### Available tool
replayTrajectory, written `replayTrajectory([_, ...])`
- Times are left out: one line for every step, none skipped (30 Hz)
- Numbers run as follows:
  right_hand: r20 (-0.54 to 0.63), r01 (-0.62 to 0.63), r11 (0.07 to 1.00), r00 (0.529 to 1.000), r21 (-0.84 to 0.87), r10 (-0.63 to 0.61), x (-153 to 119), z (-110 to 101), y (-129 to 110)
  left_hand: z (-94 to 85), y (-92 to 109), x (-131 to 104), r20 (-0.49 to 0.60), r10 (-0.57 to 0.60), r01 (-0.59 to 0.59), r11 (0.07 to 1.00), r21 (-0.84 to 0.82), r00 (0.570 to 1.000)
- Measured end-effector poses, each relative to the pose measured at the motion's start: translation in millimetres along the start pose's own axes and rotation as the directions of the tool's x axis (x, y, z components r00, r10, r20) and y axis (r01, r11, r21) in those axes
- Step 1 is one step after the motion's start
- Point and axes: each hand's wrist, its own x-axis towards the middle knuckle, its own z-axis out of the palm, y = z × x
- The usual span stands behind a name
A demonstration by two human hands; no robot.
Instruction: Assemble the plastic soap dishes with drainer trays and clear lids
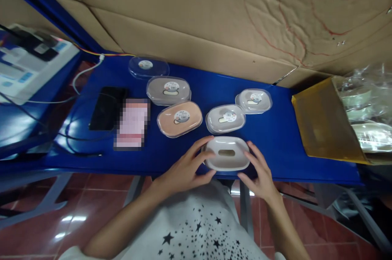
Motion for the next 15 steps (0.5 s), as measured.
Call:
replayTrajectory([0.005, 0.011, 1.0, 1.0, -0.005, -0.011, 3, 1, 1, -0.1, -1, 2, 0.024, -0.01, 0.01, 1.0, 0.011, 1.0])
replayTrajectory([0.002, 0.026, 1.0, 1.0, -0.01, -0.026, 7, 3, 2, -0.7, -3, 2, 0.047, -0.018, 0.017, 0.999, 0.03, 0.999])
replayTrajectory([0.003, 0.043, 0.999, 0.999, -0.014, -0.043, 9, 4, 2, -1.5, -4, 1, 0.067, -0.023, 0.02, 0.998, 0.054, 0.997])
replayTrajectory([0.012, 0.061, 0.998, 0.998, -0.022, -0.061, 11, 6, 2, -2.3, -5, 0, 0.078, -0.026, 0.019, 0.996, 0.082, 0.997])
replayTrajectory([0.028, 0.078, 0.996, 0.997, -0.036, -0.077, 13, 8, 1, -3.1, -6, -3, 0.085, -0.021, 0.012, 0.994, 0.109, 0.996])
replayTrajectory([0.046, 0.093, 0.994, 0.995, -0.058, -0.091, 13, 10, 0, -3.6, -7, -6, 0.088, -0.012, 0.0, 0.991, 0.135, 0.996])
replayTrajectory([0.064, 0.107, 0.99, 0.993, -0.089, -0.101, 13, 11, -1, -3.9, -8, -9, 0.089, 0.003, -0.017, 0.987, 0.162, 0.996])
replayTrajectory([0.082, 0.121, 0.985, 0.99, -0.125, -0.111, 12, 13, -3, -3.9, -9, -12, 0.089, 0.019, -0.035, 0.981, 0.189, 0.996])
replayTrajectory([0.097, 0.135, 0.977, 0.988, -0.164, -0.121, 11, 14, -5, -3.8, -10, -14, 0.092, 0.034, -0.053, 0.975, 0.215, 0.995])
replayTrajectory([0.109, 0.149, 0.968, 0.986, -0.202, -0.129, 9, 16, -6, -3.5, -11, -16, 0.101, 0.046, -0.069, 0.969, 0.239, 0.994])
replayTrajectory([0.116, 0.161, 0.958, 0.984, -0.238, -0.137, 7, 17, -8, -3.1, -12, -17, 0.113, 0.053, -0.081, 0.961, 0.263, 0.992])
replayTrajectory([0.121, 0.17, 0.948, 0.982, -0.267, -0.142, 5, 18, -9, -2.6, -12, -17, 0.128, 0.057, -0.091, 0.954, 0.284, 0.99])
replayTrajectory([0.126, 0.175, 0.941, 0.981, -0.289, -0.144, 4, 19, -10, -2.0, -13, -16, 0.141, 0.061, -0.102, 0.947, 0.304, 0.988])
replayTrajectory([0.136, 0.181, 0.937, 0.98, -0.299, -0.146, 2, 19, -10, -1.4, -13, -16, 0.15, 0.066, -0.112, 0.94, 0.323, 0.987])
replayTrajectory([0.151, 0.191, 0.937, 0.977, -0.293, -0.152, 2, 18, -10, -0.8, -13, -15, 0.152, 0.068, -0.117, 0.933, 0.341, 0.986])
